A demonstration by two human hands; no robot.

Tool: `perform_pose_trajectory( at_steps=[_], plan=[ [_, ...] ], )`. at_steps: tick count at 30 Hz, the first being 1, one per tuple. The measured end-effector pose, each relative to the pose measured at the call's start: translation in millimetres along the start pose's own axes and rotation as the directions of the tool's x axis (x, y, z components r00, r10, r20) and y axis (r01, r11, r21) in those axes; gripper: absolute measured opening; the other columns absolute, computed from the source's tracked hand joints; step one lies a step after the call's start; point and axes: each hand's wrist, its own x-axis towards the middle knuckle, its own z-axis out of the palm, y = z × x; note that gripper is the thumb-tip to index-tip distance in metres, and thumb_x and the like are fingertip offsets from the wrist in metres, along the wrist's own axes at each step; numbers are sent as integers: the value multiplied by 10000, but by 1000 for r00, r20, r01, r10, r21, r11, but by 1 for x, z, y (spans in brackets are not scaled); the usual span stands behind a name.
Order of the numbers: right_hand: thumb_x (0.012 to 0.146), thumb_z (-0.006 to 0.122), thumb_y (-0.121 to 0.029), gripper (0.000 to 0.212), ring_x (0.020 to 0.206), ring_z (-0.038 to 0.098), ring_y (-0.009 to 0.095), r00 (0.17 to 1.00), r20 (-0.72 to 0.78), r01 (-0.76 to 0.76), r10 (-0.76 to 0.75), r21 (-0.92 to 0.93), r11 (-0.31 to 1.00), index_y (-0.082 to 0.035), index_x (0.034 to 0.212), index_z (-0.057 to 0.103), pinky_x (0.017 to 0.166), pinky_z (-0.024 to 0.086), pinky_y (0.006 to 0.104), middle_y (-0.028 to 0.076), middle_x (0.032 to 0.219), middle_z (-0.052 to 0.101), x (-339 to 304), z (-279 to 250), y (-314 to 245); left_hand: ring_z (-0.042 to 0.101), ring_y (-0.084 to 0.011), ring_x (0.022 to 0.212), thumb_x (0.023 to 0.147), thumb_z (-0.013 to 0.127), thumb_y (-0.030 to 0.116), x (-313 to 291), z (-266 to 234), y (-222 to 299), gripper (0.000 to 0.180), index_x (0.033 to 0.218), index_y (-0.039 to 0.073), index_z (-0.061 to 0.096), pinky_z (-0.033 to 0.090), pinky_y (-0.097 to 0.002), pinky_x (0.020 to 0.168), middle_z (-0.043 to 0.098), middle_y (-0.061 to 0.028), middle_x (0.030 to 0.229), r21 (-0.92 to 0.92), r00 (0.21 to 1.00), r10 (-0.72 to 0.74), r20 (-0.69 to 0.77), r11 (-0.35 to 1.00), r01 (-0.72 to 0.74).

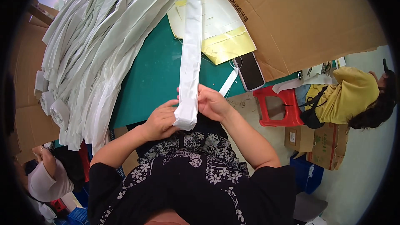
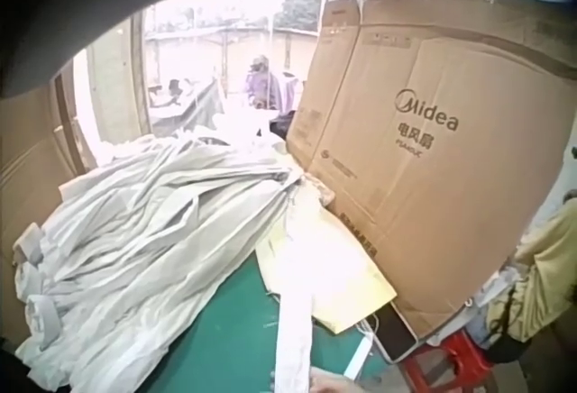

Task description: Folding and rolling white fabric straps into neat bundles.

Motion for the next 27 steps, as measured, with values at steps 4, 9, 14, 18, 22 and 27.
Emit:
perform_pose_trajectory(
  at_steps=[4,9,14,18,22,27],
  plan=[
    [665,463,1,693,1231,418,285,1000,19,25,-23,-113,993,52,1330,277,1033,345,400,185,1314,420,2,14,-4,623,-226,816,778,658,127,-3,-1,9,211,955,29,598,487,-354,740,636,-83,903,-174,967,-210,144,957,234],
    [744,501,-4,611,1177,469,227,993,109,-14,46,-271,962,14,1325,314,991,383,354,144,1266,470,2,9,6,600,-109,827,890,579,212,11,-7,6,280,1013,-40,588,485,-259,739,640,-65,938,-762,644,-698,312,221,609],
    [864,518,-75,435,1075,535,164,1000,11,27,-25,-374,927,7,1271,389,929,428,315,95,1192,524,16,4,16,610,-91,698,894,571,231,24,-20,2,277,992,-27,600,501,-221,633,643,-66,873,-829,457,-768,450,-169,533],
    [915,449,-154,306,931,614,187,977,-197,41,-80,-196,980,11,1169,494,825,504,335,104,1083,595,22,16,13,634,-164,796,866,603,193,14,-18,0,333,1080,-58,557,510,-285,751,638,-111,946,-884,469,-781,413,-219,414],
    [940,376,-190,326,869,641,249,967,-256,-4,9,21,1000,38,1131,509,785,532,367,150,996,626,22,16,14,581,-224,884,705,734,140,3,-26,1,564,1196,-19,505,475,-317,798,587,-114,990,-245,913,-367,-179,915,320],
    [936,400,-206,305,903,631,225,968,-222,-42,112,298,954,0,1121,529,808,524,372,120,1021,623,25,20,22,536,-292,954,591,722,134,-3,-18,-11,594,1144,46,526,445,-374,834,546,-94,1043,418,965,14,-263,903,101]
  ],
)
